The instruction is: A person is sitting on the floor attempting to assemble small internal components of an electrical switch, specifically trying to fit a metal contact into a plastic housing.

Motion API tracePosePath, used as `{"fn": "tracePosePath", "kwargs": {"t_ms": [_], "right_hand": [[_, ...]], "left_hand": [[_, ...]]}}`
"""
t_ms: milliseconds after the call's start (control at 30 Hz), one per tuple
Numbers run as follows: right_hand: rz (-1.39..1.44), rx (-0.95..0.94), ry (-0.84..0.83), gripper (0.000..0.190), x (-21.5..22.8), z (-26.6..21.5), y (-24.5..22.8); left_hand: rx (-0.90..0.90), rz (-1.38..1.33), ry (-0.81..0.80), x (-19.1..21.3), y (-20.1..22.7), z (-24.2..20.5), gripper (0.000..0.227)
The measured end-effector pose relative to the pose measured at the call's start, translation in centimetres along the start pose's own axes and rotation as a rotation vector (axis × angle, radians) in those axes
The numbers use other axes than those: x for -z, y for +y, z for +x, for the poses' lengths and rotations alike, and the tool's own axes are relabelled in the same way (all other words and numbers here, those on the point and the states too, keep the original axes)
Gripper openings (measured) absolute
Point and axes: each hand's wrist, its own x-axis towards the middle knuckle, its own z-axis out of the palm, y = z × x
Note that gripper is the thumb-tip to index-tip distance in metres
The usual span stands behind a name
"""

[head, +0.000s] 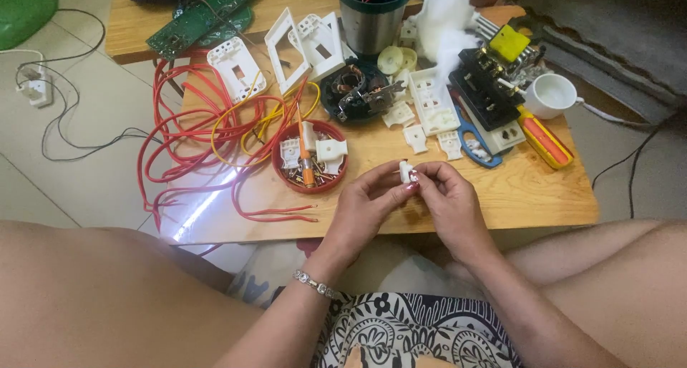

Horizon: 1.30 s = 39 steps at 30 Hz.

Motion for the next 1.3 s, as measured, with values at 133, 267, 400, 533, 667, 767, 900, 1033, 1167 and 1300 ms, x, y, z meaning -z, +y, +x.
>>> {"fn": "tracePosePath", "kwargs": {"t_ms": [133, 267, 400, 533, 667, 767, 900, 1033, 1167, 1300], "right_hand": [[-0.016, -0.006, 0.001, 0.014, 0.3, 0.4, 0.7], [-0.043, -0.007, -0.009, 0.014, 0.7, 0.4, 0.9], [-0.071, 0.006, -0.03, 0.014, 0.8, 0.3, 1.1], [-0.073, -0.022, -0.064, 0.013, 0.7, 0.3, 1.2], [-0.084, 0.003, -0.051, 0.014, 0.6, 0.2, 0.8], [-0.105, 0.028, -0.04, 0.014, 0.6, 0.0, 0.3], [-0.121, 0.052, -0.052, 0.013, 0.5, 0.1, 0.7], [-0.104, 0.041, -0.064, 0.013, 0.6, 0.2, 1.2], [-0.126, 0.061, -0.054, 0.013, 0.6, 0.0, 1.1], [-0.113, 0.049, -0.035, 0.014, 0.5, 0.4, 1.3]], "left_hand": [[-0.01, -0.065, -0.011, 0.1, -0.1, -0.2, 0.059], [-0.02, -0.073, -0.018, 0.1, -0.3, -0.1, 0.058], [-0.032, -0.102, 0.003, 0.1, -0.9, 0.2, 0.06], [-0.022, -0.062, 0.012, 0.2, -0.9, 0.3, 0.059], [-0.03, -0.045, 0.01, 0.1, -0.6, 0.2, 0.059], [-0.052, -0.036, 0.005, 0.2, -0.6, 0.0, 0.057], [-0.028, -0.082, 0.001, 0.4, -1.0, 0.2, 0.056], [-0.02, -0.114, 0.013, 0.3, -1.2, 0.2, 0.056], [-0.031, -0.114, 0.005, 0.3, -0.9, 0.1, 0.057], [-0.056, -0.109, -0.012, 0.4, -1.4, 0.3, 0.057]]}}
